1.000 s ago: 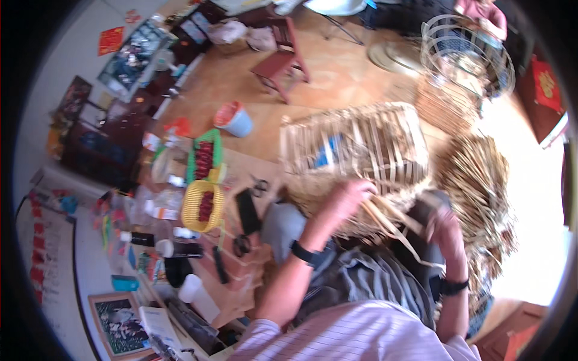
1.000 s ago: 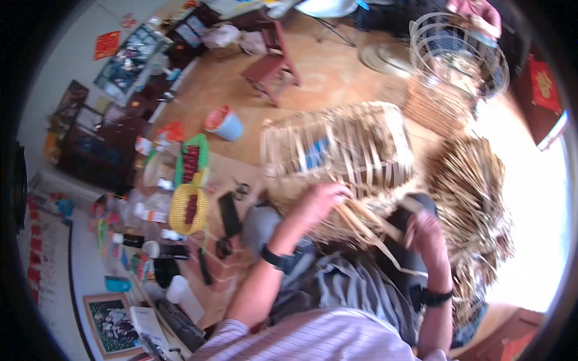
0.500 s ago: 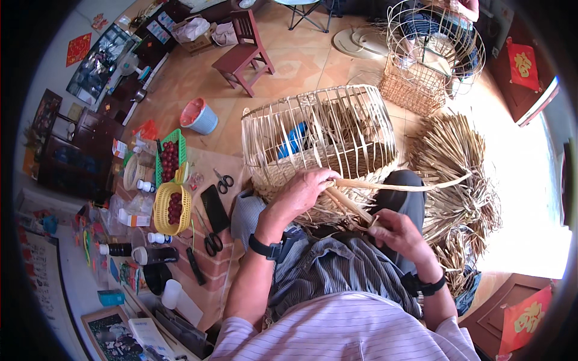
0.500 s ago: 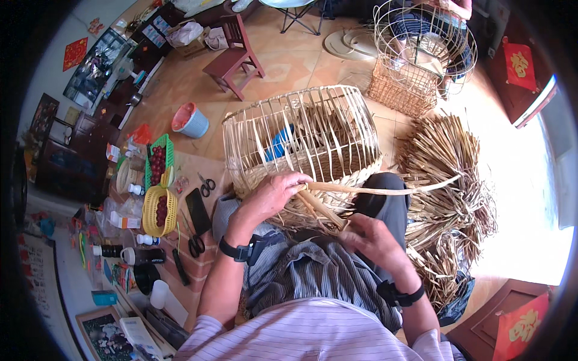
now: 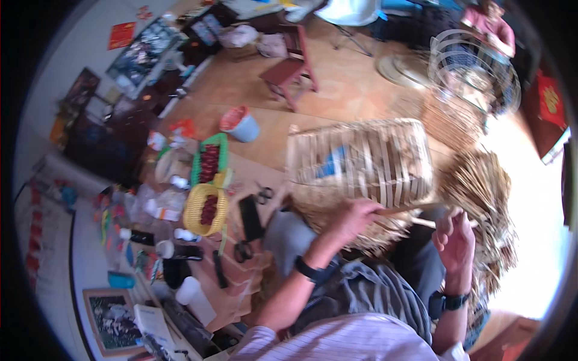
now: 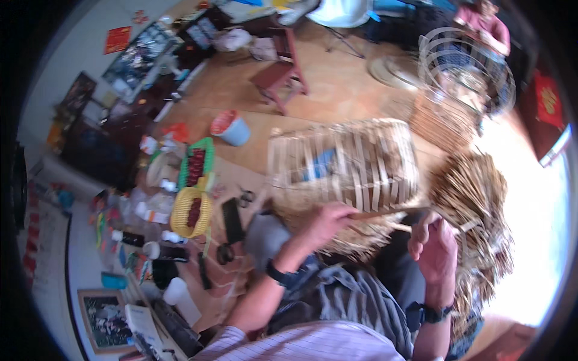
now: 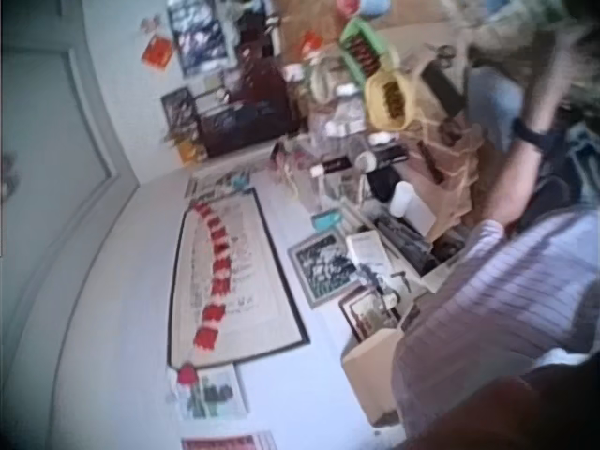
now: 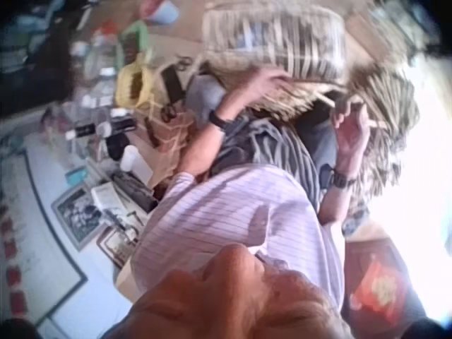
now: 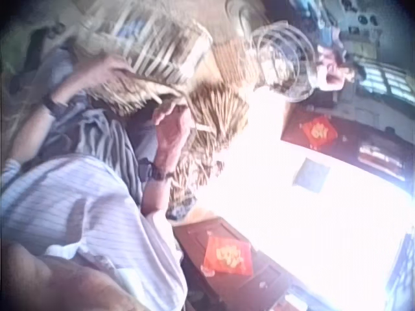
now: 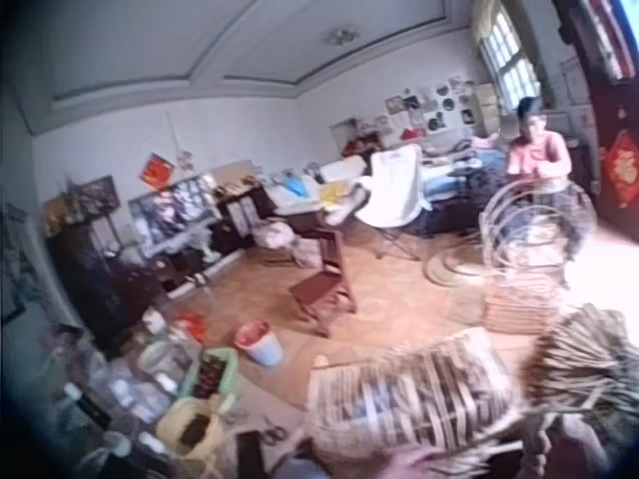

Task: Weave a basket using bamboo or similar natural strips.

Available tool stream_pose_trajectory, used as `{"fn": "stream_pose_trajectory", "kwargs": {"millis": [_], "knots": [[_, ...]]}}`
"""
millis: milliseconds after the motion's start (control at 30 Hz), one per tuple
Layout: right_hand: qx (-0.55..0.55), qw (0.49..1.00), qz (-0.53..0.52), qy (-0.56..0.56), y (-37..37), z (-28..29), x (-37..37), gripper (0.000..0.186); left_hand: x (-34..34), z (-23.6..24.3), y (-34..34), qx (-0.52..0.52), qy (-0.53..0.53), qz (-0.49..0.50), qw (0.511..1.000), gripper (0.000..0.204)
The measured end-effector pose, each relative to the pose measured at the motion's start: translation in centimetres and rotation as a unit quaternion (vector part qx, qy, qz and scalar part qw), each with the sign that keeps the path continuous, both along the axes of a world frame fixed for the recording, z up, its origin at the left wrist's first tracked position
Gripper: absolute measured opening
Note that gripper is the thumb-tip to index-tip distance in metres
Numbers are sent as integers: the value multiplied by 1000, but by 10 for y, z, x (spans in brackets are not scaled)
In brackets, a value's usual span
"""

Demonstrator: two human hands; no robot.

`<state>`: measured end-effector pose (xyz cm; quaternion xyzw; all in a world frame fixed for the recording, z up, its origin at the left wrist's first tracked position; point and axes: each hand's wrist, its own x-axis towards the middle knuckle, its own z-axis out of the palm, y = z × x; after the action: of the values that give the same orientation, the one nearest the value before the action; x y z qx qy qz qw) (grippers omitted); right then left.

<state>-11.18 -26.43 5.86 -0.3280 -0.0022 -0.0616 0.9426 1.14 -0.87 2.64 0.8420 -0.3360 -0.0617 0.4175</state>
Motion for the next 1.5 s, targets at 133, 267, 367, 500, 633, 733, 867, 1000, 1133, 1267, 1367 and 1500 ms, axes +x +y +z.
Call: {"fn": "stream_pose_trajectory", "kwargs": {"millis": [133,267,367,500,633,733,867,1000,1133,1267,1367,1500], "knots": [[-361,927,35,92,23,-32,30,26,-8,-14,-8,-28,-56,67,996,14],[-364,929,68,14,28,-46,69,18,-10,-20,-11,0,-55,111,992,10],[-317,946,45,58,29,-47,91,16,-11,-21,-14,11,-58,114,992,22],[-253,953,-7,164,29,-37,106,20,-25,-25,-21,108,27,115,987,68],[-361,930,65,14,48,-22,111,16,-52,-36,-30,220,-310,113,918,71],[-634,769,38,-80,58,-13,108,12,-53,-45,-38,377,-338,148,850,84],[-874,461,-46,-147,68,-23,104,8,-43,-56,-40,328,-354,159,861,41],[-888,438,-72,-117,77,-49,107,9,-31,-66,-38,223,-269,138,927,36],[-890,415,-129,-137,77,-62,106,15,-29,-66,-27,102,-255,110,955,35],[-861,484,-92,-125,75,-59,102,24,-33,-53,-22,107,-167,66,978,36],[-841,519,-105,-111,78,-58,100,26,-33,-44,-22,161,-191,79,965,38],[-788,603,-111,-52,82,-61,99,30,-30,-40,-14,172,-162,25,971,31]]}}
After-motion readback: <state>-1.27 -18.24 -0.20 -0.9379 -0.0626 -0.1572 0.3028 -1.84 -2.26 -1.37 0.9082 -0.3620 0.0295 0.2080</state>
